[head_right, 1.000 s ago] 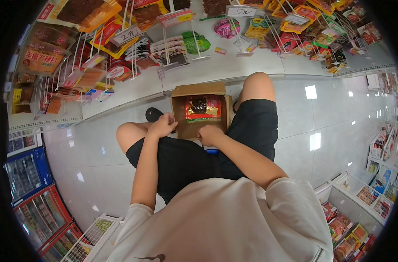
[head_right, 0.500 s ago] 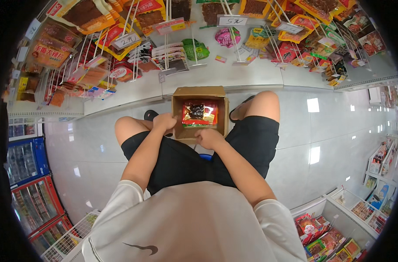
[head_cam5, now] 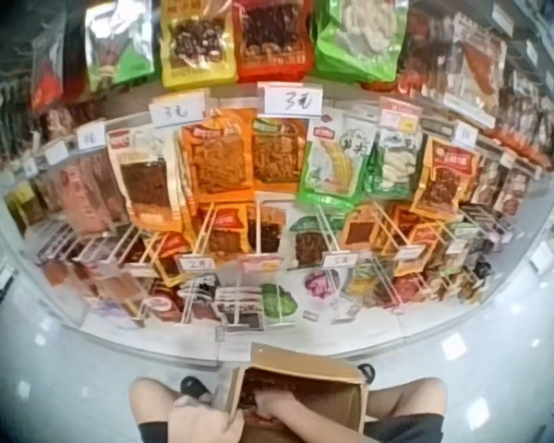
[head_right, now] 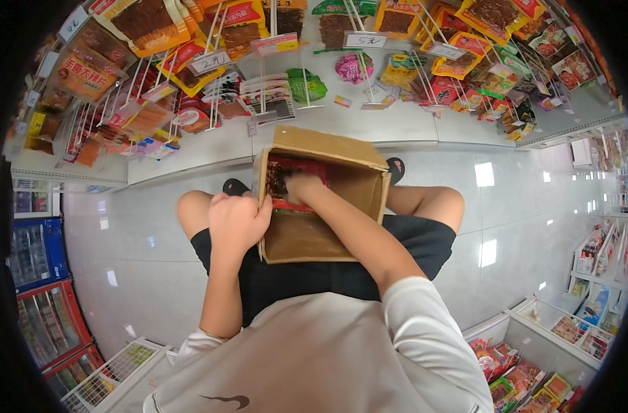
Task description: The person sits on the floor in a store aisle and restocks snack packages onto wire display racks. They take various packaged snacks from a cardboard box, inspect them, and place them onto the shelves.
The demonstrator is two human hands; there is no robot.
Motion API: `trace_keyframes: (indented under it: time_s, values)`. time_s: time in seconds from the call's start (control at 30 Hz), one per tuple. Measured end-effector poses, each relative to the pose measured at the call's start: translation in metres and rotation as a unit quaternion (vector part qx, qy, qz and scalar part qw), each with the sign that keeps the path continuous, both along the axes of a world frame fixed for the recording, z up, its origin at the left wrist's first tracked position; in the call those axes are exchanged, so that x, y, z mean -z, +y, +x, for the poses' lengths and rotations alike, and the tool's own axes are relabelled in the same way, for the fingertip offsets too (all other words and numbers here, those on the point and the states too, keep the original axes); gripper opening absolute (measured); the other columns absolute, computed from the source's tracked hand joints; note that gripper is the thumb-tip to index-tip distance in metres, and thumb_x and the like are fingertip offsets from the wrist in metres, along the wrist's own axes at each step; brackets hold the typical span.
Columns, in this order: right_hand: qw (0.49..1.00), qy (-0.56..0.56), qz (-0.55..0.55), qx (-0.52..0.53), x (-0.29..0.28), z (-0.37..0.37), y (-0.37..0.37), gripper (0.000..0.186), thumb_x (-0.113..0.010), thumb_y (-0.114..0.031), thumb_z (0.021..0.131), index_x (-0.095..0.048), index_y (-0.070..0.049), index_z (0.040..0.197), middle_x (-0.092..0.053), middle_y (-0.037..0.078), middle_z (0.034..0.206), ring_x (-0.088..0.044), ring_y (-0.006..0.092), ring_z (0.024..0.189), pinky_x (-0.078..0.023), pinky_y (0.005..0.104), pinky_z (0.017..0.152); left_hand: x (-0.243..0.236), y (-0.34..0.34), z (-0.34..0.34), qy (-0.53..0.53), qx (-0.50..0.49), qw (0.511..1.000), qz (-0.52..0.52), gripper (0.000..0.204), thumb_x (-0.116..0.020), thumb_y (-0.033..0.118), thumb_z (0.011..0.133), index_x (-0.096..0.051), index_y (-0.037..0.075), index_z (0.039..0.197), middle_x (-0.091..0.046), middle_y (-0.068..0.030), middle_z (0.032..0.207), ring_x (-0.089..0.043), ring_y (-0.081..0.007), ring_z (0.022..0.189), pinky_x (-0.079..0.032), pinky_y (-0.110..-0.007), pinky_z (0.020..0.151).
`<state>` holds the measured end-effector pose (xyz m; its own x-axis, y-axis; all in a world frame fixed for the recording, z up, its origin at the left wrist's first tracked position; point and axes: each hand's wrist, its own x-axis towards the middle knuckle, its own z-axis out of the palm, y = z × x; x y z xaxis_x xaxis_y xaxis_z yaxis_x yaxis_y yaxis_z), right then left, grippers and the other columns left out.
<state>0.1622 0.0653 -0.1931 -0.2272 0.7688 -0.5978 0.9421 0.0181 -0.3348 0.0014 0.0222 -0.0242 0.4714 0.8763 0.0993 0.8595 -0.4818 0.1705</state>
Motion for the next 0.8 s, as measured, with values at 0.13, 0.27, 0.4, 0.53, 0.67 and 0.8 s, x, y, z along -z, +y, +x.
trace_keyframes:
  time_s: [0.13, 0.27, 0.4, 0.53, 0.67, 0.8]
  values:
    - [0.95, 0.052, 0.262, 0.161, 0.054, 0.005, 0.031, 0.048, -0.064, -0.025, 0.082, -0.061, -0.005, 0.126, -0.057, 0.023, 0.133, -0.051, 0.0385, 0.127, -0.043, 0.0466, 0.104, -0.051, -0.027, -0.014, -0.014, -0.017, 0.999, 0.025, 0.048, -0.065, 0.032, 0.085, -0.059, 0.002, 0.049, -0.055, -0.0181, 0.05, -0.054, -0.0378, 0.051, -0.045, -0.043, 0.063]
    - [0.95, 0.087, 0.273, 0.12, 0.061, -0.023, -0.014, 0.054, -0.062, -0.023, 0.085, -0.053, -0.005, 0.135, -0.052, 0.022, 0.138, -0.048, 0.039, 0.128, -0.037, 0.0498, 0.109, -0.037, -0.045, -0.041, -0.049, -0.086, 0.995, -0.004, 0.049, -0.066, 0.034, 0.087, -0.058, 0.003, 0.049, -0.054, -0.017, 0.05, -0.054, -0.0379, 0.051, -0.045, -0.042, 0.061]
    - [0.922, -0.014, 0.372, 0.11, 0.059, -0.027, -0.058, 0.051, -0.064, -0.021, 0.084, -0.053, -0.004, 0.13, -0.057, 0.022, 0.127, -0.049, 0.0409, 0.126, -0.04, 0.0493, 0.106, -0.024, -0.048, -0.023, -0.065, -0.052, 0.997, 0.008, 0.046, -0.067, 0.033, 0.086, -0.059, 0.006, 0.05, -0.055, -0.0133, 0.05, -0.053, -0.0351, 0.05, -0.045, -0.041, 0.061]
    - [0.966, -0.039, 0.226, 0.12, 0.042, -0.018, -0.041, 0.056, -0.073, -0.036, 0.078, -0.06, -0.005, 0.123, -0.063, 0.019, 0.119, -0.058, 0.036, 0.116, -0.047, 0.0472, 0.098, -0.026, -0.039, -0.019, -0.043, -0.056, 0.997, 0.023, 0.048, -0.068, 0.034, 0.086, -0.058, 0.005, 0.049, -0.055, -0.0122, 0.049, -0.053, -0.0353, 0.05, -0.045, -0.042, 0.058]
    - [0.997, 0.045, 0.006, 0.062, 0.009, -0.025, -0.036, 0.047, -0.077, -0.038, 0.073, -0.071, -0.009, 0.109, -0.07, 0.017, 0.106, -0.068, 0.0322, 0.099, -0.055, 0.0447, 0.085, -0.021, -0.041, -0.024, -0.023, -0.055, 0.998, 0.026, 0.048, -0.066, 0.035, 0.087, -0.06, 0.006, 0.05, -0.054, -0.013, 0.049, -0.053, -0.0344, 0.05, -0.044, -0.041, 0.058]
    - [0.989, 0.089, 0.046, 0.105, 0.035, -0.036, -0.067, 0.051, -0.072, -0.023, 0.077, -0.063, -0.009, 0.125, -0.064, 0.019, 0.118, -0.062, 0.0345, 0.112, -0.053, 0.044, 0.091, -0.022, -0.047, -0.022, -0.022, -0.03, 0.998, 0.054, 0.048, -0.064, 0.033, 0.088, -0.056, 0.007, 0.048, -0.052, -0.0111, 0.046, -0.05, -0.0304, 0.045, -0.04, -0.038, 0.057]
